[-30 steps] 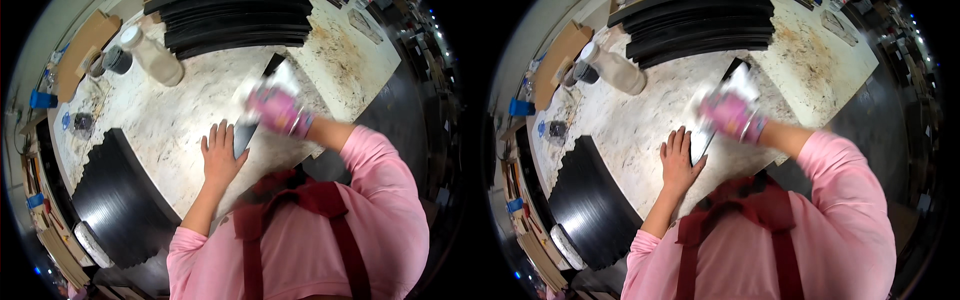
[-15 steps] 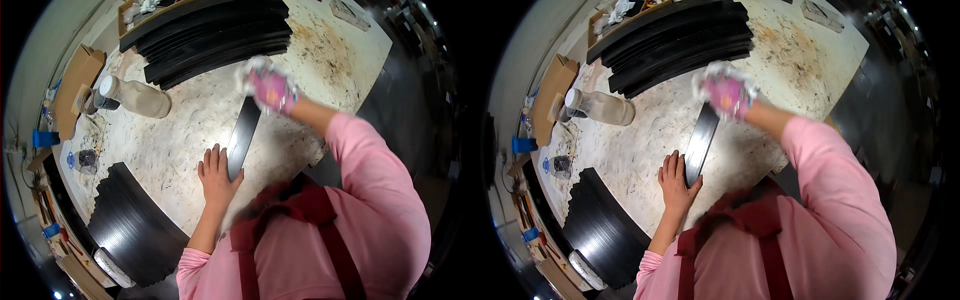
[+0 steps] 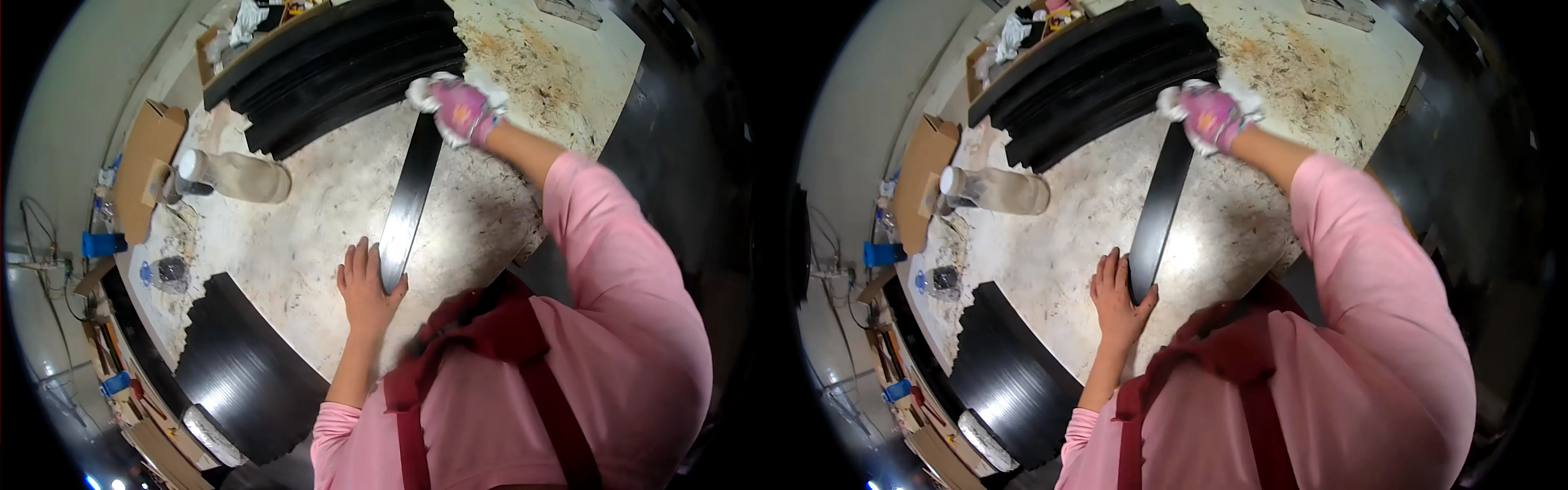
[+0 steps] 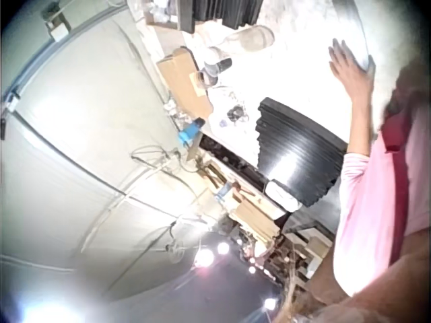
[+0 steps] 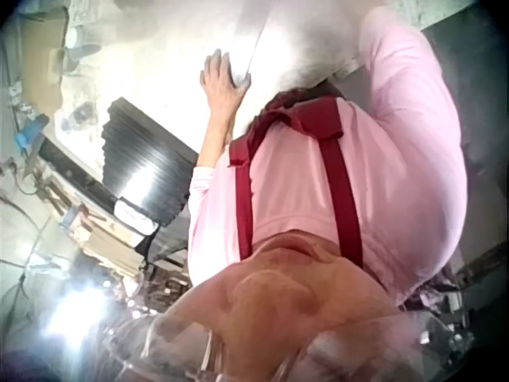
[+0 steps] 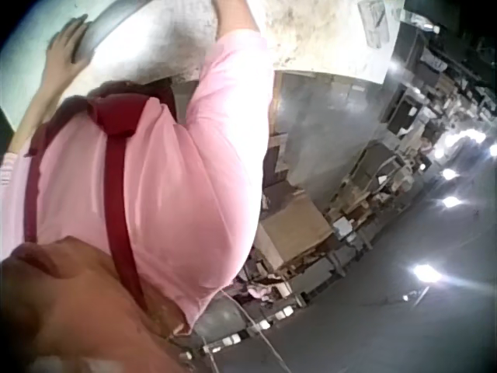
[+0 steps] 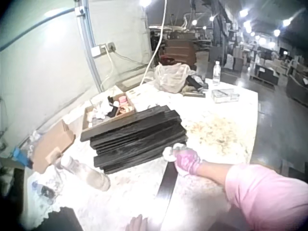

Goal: The person cleans several metal slats by applying liquid from a bottle onto a cloth and wiping down each side of the slats one at a time.

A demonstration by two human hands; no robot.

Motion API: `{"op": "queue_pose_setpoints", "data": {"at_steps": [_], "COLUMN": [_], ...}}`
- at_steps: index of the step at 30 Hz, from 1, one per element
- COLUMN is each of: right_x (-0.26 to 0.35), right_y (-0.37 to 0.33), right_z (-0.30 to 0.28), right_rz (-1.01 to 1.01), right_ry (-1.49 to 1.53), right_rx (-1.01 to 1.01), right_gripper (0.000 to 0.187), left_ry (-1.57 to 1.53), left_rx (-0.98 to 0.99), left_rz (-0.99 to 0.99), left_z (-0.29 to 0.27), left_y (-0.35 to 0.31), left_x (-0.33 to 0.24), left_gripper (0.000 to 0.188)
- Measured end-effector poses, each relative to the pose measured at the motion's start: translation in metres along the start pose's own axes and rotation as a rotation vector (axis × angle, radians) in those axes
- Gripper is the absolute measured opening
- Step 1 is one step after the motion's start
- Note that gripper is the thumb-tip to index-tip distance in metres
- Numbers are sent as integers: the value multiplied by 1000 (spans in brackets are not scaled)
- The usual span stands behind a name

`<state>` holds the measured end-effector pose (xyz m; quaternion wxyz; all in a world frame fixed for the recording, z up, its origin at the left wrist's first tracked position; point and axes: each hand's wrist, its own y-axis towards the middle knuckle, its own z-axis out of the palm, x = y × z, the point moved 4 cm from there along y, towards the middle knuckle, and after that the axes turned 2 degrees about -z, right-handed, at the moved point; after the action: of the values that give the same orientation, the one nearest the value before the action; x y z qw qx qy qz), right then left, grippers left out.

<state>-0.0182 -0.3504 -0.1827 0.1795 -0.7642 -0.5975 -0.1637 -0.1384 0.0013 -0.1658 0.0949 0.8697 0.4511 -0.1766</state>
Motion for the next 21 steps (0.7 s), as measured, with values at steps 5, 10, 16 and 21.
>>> {"op": "queue_pose_setpoints", "data": {"at_steps": [5, 10, 16, 21], "right_x": [-57, -9, -35, -71], "right_y": [-38, -68, -45, -77], "right_z": [-58, -43, -33, -53], "right_rz": [86, -160, 0, 161], "right_ry": [29, 20, -12, 276], "right_rx": [-215, -190, -43, -231], "right_gripper": [34, 29, 28, 44], "left_ry": [56, 4, -148, -1166], "left_rx": [-12, -1, -49, 320], "left_rz": [66, 2, 60, -494], "left_z": [-9, -3, 2, -20], "left_y": [-4, 11, 9, -21], "left_x": [-13, -33, -22, -4], "left_gripper": [70, 67, 58, 45]}}
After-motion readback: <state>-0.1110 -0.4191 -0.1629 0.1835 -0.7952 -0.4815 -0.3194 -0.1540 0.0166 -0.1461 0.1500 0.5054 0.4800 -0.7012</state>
